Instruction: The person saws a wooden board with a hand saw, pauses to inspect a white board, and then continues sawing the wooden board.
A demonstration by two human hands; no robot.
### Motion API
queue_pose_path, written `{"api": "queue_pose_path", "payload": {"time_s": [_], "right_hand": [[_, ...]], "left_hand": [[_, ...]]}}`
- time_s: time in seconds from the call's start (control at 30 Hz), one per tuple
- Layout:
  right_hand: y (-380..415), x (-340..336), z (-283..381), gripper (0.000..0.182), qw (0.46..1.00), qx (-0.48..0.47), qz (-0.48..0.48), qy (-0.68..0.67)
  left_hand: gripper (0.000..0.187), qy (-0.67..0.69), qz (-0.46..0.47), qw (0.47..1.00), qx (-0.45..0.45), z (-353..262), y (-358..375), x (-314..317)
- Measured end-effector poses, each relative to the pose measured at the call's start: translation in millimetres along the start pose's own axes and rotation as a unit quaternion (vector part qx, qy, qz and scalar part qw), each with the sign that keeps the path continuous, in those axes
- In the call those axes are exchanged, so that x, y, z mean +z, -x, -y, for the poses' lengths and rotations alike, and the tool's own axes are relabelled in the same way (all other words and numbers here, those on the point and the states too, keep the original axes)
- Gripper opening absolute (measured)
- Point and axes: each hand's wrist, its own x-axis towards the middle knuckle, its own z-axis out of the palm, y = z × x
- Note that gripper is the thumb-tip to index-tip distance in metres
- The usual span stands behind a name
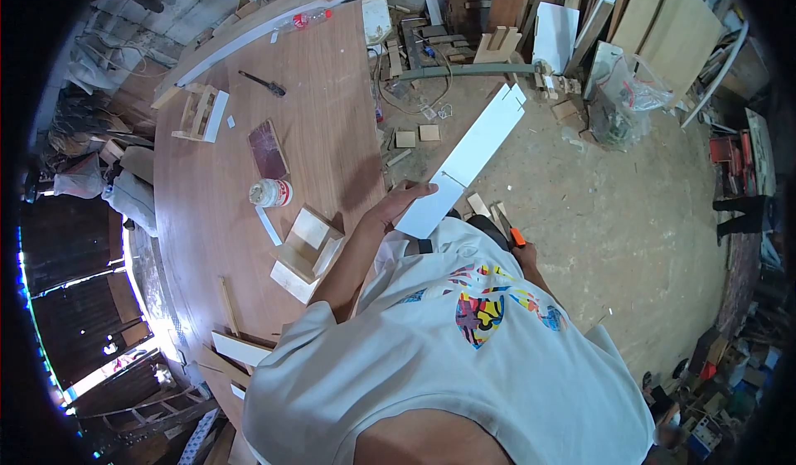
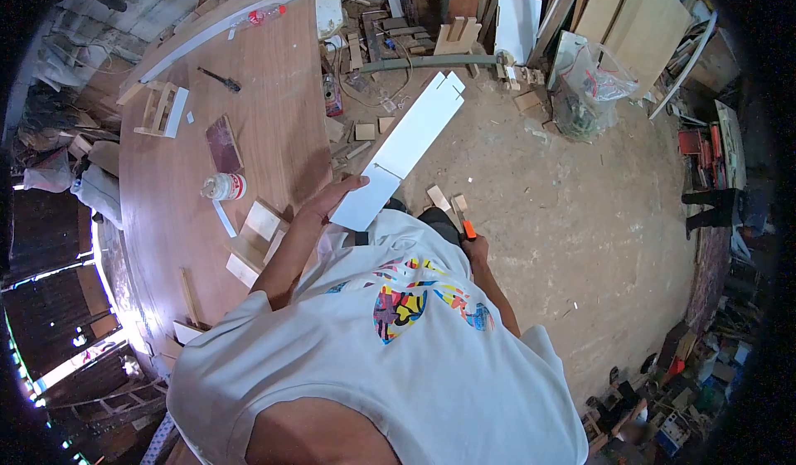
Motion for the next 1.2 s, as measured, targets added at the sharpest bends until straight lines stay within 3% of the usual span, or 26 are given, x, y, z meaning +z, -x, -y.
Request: {"api": "queue_pose_path", "payload": {"time_s": [0.03, 0.2, 0.27, 0.37, 0.43, 0.53, 0.9, 0.97, 1.07, 1.13, 1.2], "right_hand": [[1, 0, 0, 0.035, 1.0, 0.005, 0.0, -0.009], [-4, 5, -9, 0.043, 0.999, -0.005, -0.019, -0.028], [-5, 4, -5, 0.033, 1.0, -0.001, -0.015, 0.009], [-5, 5, -5, 0.033, 1.0, 0.003, -0.019, 0.0], [-5, 6, -5, 0.034, 1.0, 0.002, -0.018, -0.012], [-4, 5, -5, 0.034, 1.0, -0.001, -0.014, -0.023], [-6, 5, -7, 0.033, 1.0, 0.003, -0.009, -0.022], [-9, 6, -10, 0.045, 1.0, 0.001, -0.011, -0.018], [-7, 5, -7, 0.043, 1.0, 0.006, -0.009, -0.018], [-5, 4, -5, 0.043, 1.0, 0.005, -0.012, -0.016], [-7, 6, -7, 0.042, 1.0, 0.003, -0.015, -0.014]], "left_hand": [[0.066, -0.042, -0.051, 0.997, 0.028, 3, -4, -1], [0.053, -0.144, -0.065, 0.986, 0.045, -19, 8, 10], [0.049, -0.172, -0.076, 0.98, 0.066, -18, 5, 8], [0.047, -0.264, -0.065, 0.957, 0.104, -5, -11, -5], [0.047, -0.328, -0.065, 0.921, 0.199, -4, -14, -4], [0.048, -0.391, -0.083, 0.902, 0.164, -4, -17, -4], [0.057, -0.388, -0.093, 0.905, 0.146, -1, -13, -7], [0.057, -0.391, -0.09, 0.905, 0.143, -1, -13, -8], [0.06, -0.425, -0.081, 0.892, 0.132, -1, -12, -7], [0.064, -0.37, -0.132, 0.892, 0.226, 4, -8, -2], [0.066, -0.411, -0.155, 0.865, 0.243, 7, -10, -6]]}}
